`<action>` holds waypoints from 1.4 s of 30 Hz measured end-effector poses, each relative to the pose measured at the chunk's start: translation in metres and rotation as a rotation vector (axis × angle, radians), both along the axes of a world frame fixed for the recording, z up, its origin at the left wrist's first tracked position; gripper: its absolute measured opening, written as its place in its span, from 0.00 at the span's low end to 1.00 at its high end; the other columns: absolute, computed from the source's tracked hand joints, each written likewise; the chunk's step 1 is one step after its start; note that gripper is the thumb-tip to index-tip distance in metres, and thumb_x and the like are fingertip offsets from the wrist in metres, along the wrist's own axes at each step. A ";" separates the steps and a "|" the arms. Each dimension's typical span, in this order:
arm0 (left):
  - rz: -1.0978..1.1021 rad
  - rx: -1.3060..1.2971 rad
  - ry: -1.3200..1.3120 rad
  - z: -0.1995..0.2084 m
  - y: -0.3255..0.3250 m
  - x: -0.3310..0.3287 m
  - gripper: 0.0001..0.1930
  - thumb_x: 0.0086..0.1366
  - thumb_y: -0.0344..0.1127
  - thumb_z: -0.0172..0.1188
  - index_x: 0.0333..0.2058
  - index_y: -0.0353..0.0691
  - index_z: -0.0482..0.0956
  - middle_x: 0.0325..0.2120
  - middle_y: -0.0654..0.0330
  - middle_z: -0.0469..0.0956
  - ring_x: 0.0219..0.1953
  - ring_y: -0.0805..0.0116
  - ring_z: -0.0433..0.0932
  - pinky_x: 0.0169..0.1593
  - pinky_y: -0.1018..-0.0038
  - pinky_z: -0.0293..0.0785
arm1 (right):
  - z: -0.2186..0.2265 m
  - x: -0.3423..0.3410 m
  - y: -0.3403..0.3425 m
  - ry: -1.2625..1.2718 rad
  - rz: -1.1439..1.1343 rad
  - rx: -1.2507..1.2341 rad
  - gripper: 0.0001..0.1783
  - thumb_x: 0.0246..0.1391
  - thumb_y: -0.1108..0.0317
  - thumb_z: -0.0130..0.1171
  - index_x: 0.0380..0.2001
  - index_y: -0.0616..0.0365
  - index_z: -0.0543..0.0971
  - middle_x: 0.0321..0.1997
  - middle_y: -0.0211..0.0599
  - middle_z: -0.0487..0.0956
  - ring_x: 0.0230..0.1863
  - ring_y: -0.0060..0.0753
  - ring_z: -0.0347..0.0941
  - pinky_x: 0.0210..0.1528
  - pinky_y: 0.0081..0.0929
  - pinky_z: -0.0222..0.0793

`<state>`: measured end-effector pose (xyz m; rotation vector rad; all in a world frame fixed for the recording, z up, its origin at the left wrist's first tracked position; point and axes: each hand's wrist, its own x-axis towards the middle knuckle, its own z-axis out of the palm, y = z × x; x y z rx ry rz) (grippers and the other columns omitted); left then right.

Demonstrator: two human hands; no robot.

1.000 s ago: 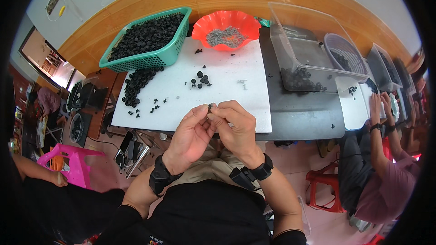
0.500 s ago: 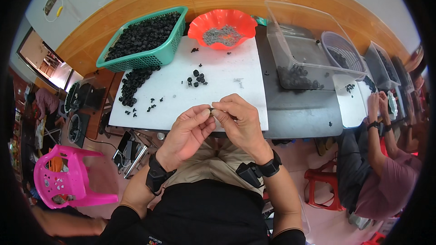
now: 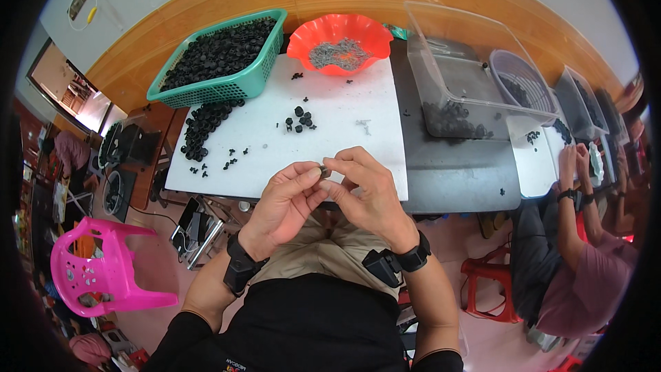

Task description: Manually assembling small plastic and metal components at a workbench.

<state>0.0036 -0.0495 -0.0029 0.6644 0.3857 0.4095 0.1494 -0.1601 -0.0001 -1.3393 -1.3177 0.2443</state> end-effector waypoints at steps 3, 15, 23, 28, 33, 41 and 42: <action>0.000 0.017 0.012 0.001 -0.001 0.001 0.06 0.70 0.31 0.60 0.44 0.39 0.78 0.42 0.60 0.81 0.42 0.73 0.81 0.50 0.76 0.80 | -0.004 -0.002 0.002 -0.019 -0.039 0.028 0.21 0.48 0.78 0.71 0.48 0.59 0.81 0.41 0.39 0.79 0.28 0.26 0.78 0.25 0.21 0.74; -0.046 0.084 0.036 0.003 0.003 -0.001 0.04 0.70 0.32 0.61 0.40 0.40 0.77 0.40 0.62 0.81 0.42 0.73 0.80 0.51 0.73 0.79 | -0.004 -0.003 0.006 -0.150 -0.072 0.086 0.19 0.50 0.77 0.69 0.47 0.62 0.81 0.40 0.41 0.79 0.28 0.30 0.79 0.26 0.24 0.76; -0.047 0.046 0.049 0.008 0.004 -0.001 0.10 0.70 0.30 0.58 0.48 0.36 0.76 0.40 0.59 0.81 0.42 0.72 0.82 0.52 0.71 0.81 | -0.007 -0.003 0.007 -0.083 -0.032 0.073 0.20 0.52 0.76 0.69 0.50 0.61 0.80 0.43 0.42 0.79 0.29 0.30 0.78 0.27 0.23 0.75; -0.058 0.030 0.039 0.013 0.004 -0.001 0.12 0.70 0.28 0.57 0.52 0.36 0.76 0.41 0.58 0.81 0.43 0.70 0.82 0.52 0.70 0.82 | -0.009 -0.007 0.003 0.089 -0.036 0.043 0.19 0.53 0.75 0.69 0.49 0.61 0.81 0.44 0.41 0.79 0.31 0.25 0.77 0.27 0.20 0.74; -0.115 0.015 -0.007 0.007 0.008 -0.002 0.12 0.71 0.28 0.55 0.51 0.37 0.76 0.41 0.58 0.81 0.43 0.69 0.82 0.53 0.71 0.82 | -0.009 -0.008 0.003 0.084 -0.047 0.075 0.15 0.53 0.76 0.69 0.46 0.61 0.82 0.43 0.41 0.79 0.31 0.23 0.77 0.27 0.19 0.75; -0.125 -0.031 -0.029 0.006 0.004 0.001 0.11 0.73 0.31 0.55 0.52 0.37 0.76 0.41 0.58 0.81 0.45 0.70 0.82 0.54 0.71 0.81 | -0.015 -0.011 0.003 0.070 -0.100 0.178 0.11 0.55 0.78 0.67 0.42 0.62 0.82 0.41 0.40 0.79 0.33 0.23 0.77 0.30 0.19 0.76; -0.126 -0.030 -0.028 0.005 0.004 0.002 0.11 0.73 0.31 0.55 0.52 0.37 0.76 0.41 0.58 0.81 0.45 0.70 0.82 0.54 0.71 0.81 | -0.016 -0.011 0.003 0.068 -0.117 0.186 0.10 0.55 0.79 0.66 0.42 0.63 0.83 0.41 0.40 0.78 0.33 0.23 0.77 0.30 0.19 0.76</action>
